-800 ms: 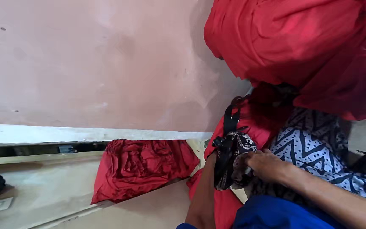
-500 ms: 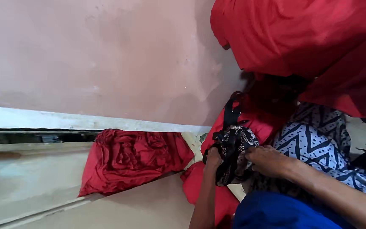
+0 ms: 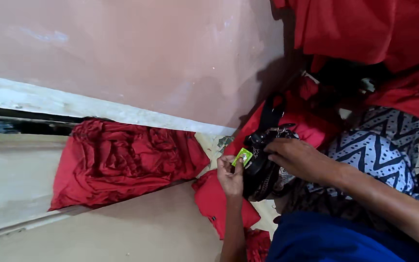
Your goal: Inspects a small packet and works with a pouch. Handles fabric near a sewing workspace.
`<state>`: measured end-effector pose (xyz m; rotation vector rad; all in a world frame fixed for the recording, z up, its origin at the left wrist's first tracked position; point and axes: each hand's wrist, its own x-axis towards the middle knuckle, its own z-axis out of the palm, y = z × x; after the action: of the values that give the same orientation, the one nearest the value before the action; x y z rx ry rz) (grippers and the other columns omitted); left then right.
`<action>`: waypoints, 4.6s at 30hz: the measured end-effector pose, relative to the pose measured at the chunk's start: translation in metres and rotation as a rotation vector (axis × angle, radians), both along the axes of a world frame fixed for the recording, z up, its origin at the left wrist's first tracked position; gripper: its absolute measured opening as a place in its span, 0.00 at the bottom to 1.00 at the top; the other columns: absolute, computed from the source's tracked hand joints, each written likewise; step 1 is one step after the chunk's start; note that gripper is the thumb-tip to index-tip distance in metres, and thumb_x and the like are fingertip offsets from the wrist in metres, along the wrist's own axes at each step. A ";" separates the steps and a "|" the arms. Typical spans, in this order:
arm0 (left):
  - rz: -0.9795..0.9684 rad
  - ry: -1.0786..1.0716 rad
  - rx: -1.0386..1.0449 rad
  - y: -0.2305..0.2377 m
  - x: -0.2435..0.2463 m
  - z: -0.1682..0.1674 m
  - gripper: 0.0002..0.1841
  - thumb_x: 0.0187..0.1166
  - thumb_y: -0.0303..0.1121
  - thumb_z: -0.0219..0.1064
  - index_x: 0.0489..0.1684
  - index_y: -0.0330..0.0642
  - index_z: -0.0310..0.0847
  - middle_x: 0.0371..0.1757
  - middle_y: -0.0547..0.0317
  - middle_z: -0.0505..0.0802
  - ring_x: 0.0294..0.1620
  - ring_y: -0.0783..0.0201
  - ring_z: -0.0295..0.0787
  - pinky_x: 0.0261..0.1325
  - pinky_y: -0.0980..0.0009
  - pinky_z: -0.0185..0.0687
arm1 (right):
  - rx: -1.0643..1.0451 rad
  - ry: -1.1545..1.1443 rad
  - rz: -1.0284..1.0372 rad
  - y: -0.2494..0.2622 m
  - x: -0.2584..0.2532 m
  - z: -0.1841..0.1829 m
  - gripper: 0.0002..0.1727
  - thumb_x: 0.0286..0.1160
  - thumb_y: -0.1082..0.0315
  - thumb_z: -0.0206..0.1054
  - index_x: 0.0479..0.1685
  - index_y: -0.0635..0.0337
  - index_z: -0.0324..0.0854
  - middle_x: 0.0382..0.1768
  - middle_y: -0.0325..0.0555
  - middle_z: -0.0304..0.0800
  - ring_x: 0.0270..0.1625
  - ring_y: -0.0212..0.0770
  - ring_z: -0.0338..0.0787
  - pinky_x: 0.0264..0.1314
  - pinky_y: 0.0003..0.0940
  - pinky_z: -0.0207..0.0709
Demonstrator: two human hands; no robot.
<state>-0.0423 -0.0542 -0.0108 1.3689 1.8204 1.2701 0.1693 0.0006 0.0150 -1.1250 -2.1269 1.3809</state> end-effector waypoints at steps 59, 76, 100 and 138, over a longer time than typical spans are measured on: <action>-0.162 -0.567 -0.230 -0.011 0.037 0.048 0.11 0.80 0.20 0.56 0.40 0.41 0.85 0.34 0.68 0.93 0.37 0.76 0.89 0.50 0.76 0.86 | -0.368 0.667 -0.281 -0.025 -0.005 -0.013 0.04 0.80 0.72 0.66 0.40 0.59 0.85 0.28 0.32 0.86 0.30 0.21 0.84 0.36 0.16 0.80; -0.125 -0.743 -0.218 -0.011 0.054 0.043 0.11 0.77 0.17 0.60 0.33 0.43 0.86 0.31 0.65 0.93 0.36 0.74 0.91 0.50 0.74 0.88 | -0.456 0.731 -0.351 -0.027 -0.002 -0.014 0.06 0.77 0.74 0.68 0.33 0.57 0.88 0.23 0.30 0.87 0.27 0.21 0.84 0.32 0.16 0.78; -0.112 -0.211 0.066 -0.008 0.061 0.033 0.03 0.71 0.23 0.69 0.36 0.40 0.88 0.44 0.63 0.91 0.51 0.73 0.87 0.55 0.76 0.85 | -0.168 0.717 -0.443 -0.028 -0.003 -0.015 0.03 0.79 0.71 0.67 0.40 0.58 0.86 0.29 0.31 0.88 0.30 0.21 0.85 0.34 0.15 0.81; -0.345 -0.237 -0.243 0.004 0.039 0.049 0.04 0.76 0.21 0.67 0.41 0.35 0.87 0.32 0.66 0.91 0.34 0.78 0.87 0.44 0.79 0.85 | 0.053 0.431 -0.404 -0.025 0.008 -0.009 0.04 0.75 0.68 0.70 0.38 0.59 0.87 0.27 0.34 0.86 0.27 0.21 0.82 0.32 0.17 0.76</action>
<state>-0.0029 -0.0500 0.0378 1.2704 1.4486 0.9514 0.1774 -0.0244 0.0060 -1.0481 -1.5272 1.2321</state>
